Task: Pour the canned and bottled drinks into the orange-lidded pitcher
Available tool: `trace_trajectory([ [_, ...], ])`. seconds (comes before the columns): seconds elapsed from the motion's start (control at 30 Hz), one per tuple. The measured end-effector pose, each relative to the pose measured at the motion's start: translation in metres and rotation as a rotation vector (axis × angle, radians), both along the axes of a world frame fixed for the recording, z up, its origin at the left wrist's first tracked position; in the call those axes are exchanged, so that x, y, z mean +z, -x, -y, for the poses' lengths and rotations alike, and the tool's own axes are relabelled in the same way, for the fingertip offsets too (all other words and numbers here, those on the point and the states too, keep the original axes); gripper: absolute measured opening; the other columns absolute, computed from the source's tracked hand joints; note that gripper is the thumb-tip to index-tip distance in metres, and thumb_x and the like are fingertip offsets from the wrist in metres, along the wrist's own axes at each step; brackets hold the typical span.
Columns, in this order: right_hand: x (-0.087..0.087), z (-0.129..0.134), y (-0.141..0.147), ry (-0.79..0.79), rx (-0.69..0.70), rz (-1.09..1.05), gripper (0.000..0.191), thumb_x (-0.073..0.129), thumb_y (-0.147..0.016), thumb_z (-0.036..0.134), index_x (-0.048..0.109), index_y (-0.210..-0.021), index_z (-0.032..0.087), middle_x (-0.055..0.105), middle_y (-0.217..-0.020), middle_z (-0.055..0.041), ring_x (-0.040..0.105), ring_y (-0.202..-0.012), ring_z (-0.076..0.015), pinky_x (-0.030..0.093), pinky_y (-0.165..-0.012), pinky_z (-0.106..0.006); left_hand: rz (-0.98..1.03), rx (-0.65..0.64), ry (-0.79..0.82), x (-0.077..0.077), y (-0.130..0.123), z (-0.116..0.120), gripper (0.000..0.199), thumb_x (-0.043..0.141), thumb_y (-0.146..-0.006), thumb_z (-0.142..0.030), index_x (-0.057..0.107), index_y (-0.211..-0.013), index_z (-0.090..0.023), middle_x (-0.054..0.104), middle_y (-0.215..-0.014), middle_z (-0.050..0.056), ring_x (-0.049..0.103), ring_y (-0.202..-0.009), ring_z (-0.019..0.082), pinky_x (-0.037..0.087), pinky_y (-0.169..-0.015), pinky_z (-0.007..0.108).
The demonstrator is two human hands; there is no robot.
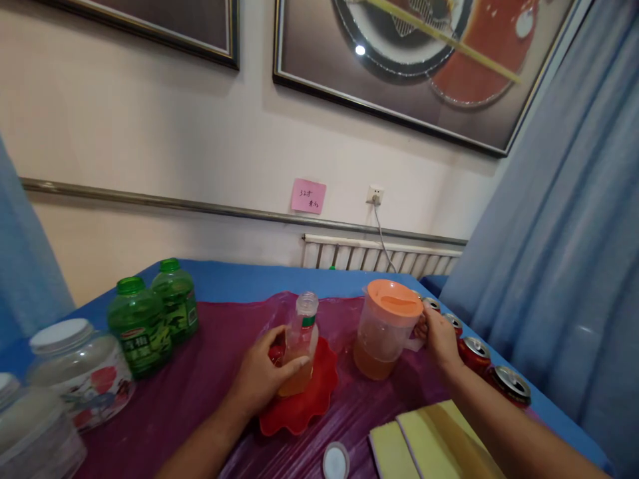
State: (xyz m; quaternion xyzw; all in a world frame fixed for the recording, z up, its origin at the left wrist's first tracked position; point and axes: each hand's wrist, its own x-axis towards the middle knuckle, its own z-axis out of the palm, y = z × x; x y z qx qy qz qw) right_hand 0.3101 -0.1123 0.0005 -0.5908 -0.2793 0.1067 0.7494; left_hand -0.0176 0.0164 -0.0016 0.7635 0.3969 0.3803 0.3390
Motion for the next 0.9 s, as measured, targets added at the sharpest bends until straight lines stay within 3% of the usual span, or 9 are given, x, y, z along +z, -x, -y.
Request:
trace_trajectory([
  [0.1,0.001,0.005,-0.006,0.046,-0.014,0.028,0.047,0.068,-0.073,0.065,0.057,-0.063,0.021,0.053,-0.055,0.0027,0.048,-0.052,-0.0158,0.041,-0.051,-0.029,-0.007,0.019,-0.046,0.002,-0.001,0.0,0.059,0.077,-0.061,-0.048,0.066,-0.111,-0.019,0.075,-0.111,0.01,0.072,-0.101,0.031,0.058,-0.088,0.044],
  [0.27,-0.004,0.044,0.012,-0.075,-0.258,0.232,0.04,0.066,-0.083,0.053,0.06,-0.107,0.021,0.064,-0.101,-0.0038,0.06,-0.092,-0.02,0.048,-0.081,-0.031,-0.026,0.031,-0.089,0.005,-0.003,0.002,0.055,0.077,-0.061,-0.047,0.067,-0.109,-0.02,0.076,-0.106,0.009,0.073,-0.097,0.031,0.06,-0.082,0.042],
  [0.3,-0.008,0.055,0.024,-0.085,-0.228,0.348,0.035,0.065,-0.086,0.046,0.059,-0.11,0.021,0.064,-0.104,-0.0045,0.06,-0.094,-0.0195,0.048,-0.082,-0.031,-0.027,0.033,-0.096,0.006,-0.003,0.003,0.055,0.077,-0.062,-0.047,0.067,-0.109,-0.02,0.076,-0.106,0.009,0.073,-0.097,0.03,0.06,-0.082,0.042],
  [0.4,-0.031,0.082,0.07,0.179,0.187,0.693,0.021,0.061,-0.092,0.03,0.063,-0.112,0.023,0.067,-0.103,-0.0054,0.063,-0.09,-0.0178,0.051,-0.077,-0.027,-0.027,0.036,-0.111,0.007,-0.004,0.005,0.056,0.077,-0.062,-0.047,0.066,-0.11,-0.021,0.076,-0.107,0.008,0.073,-0.096,0.03,0.061,-0.081,0.042],
  [0.47,-0.052,0.086,0.101,0.282,0.426,0.87,0.034,0.064,-0.09,0.03,0.061,-0.123,0.023,0.067,-0.12,-0.0096,0.063,-0.107,-0.0223,0.051,-0.091,-0.032,-0.029,0.034,-0.109,0.008,-0.005,0.006,0.056,0.077,-0.062,-0.048,0.065,-0.11,-0.021,0.077,-0.105,0.008,0.073,-0.095,0.03,0.061,-0.079,0.041],
  [0.57,-0.084,0.073,0.13,0.426,0.714,1.048,0.061,0.081,-0.073,0.05,0.062,-0.126,0.026,0.068,-0.125,-0.0085,0.064,-0.108,-0.0269,0.05,-0.095,-0.035,-0.038,0.03,-0.092,0.007,-0.005,0.007,0.054,0.076,-0.063,-0.049,0.065,-0.108,-0.021,0.077,-0.102,0.007,0.074,-0.091,0.029,0.061,-0.077,0.041],
  [0.67,-0.107,0.052,0.139,0.486,0.739,1.137,0.076,0.084,-0.061,0.062,0.065,-0.123,0.023,0.07,-0.117,-0.0109,0.065,-0.099,-0.0289,0.052,-0.09,-0.036,-0.038,0.021,-0.065,0.005,-0.004,0.005,0.055,0.076,-0.065,-0.05,0.063,-0.109,-0.021,0.076,-0.102,0.007,0.073,-0.089,0.028,0.061,-0.077,0.041],
  [0.77,-0.121,0.04,0.139,0.493,0.745,1.217,0.068,0.084,-0.064,0.059,0.067,-0.118,0.022,0.071,-0.107,-0.0101,0.064,-0.089,-0.0262,0.053,-0.082,-0.032,-0.021,0.019,-0.056,0.002,-0.003,0.003,0.053,0.076,-0.066,-0.05,0.061,-0.108,-0.021,0.076,-0.103,0.007,0.073,-0.091,0.028,0.06,-0.081,0.043],
  [0.9,-0.116,0.038,0.143,0.472,0.708,1.298,0.067,0.083,-0.069,0.049,0.063,-0.126,0.023,0.069,-0.101,-0.0086,0.062,-0.084,-0.0246,0.052,-0.072,-0.03,0.0,0.014,-0.038,0.001,-0.002,0.001,0.053,0.076,-0.066,-0.048,0.061,-0.109,-0.021,0.076,-0.106,0.008,0.073,-0.093,0.028,0.06,-0.082,0.043],
])
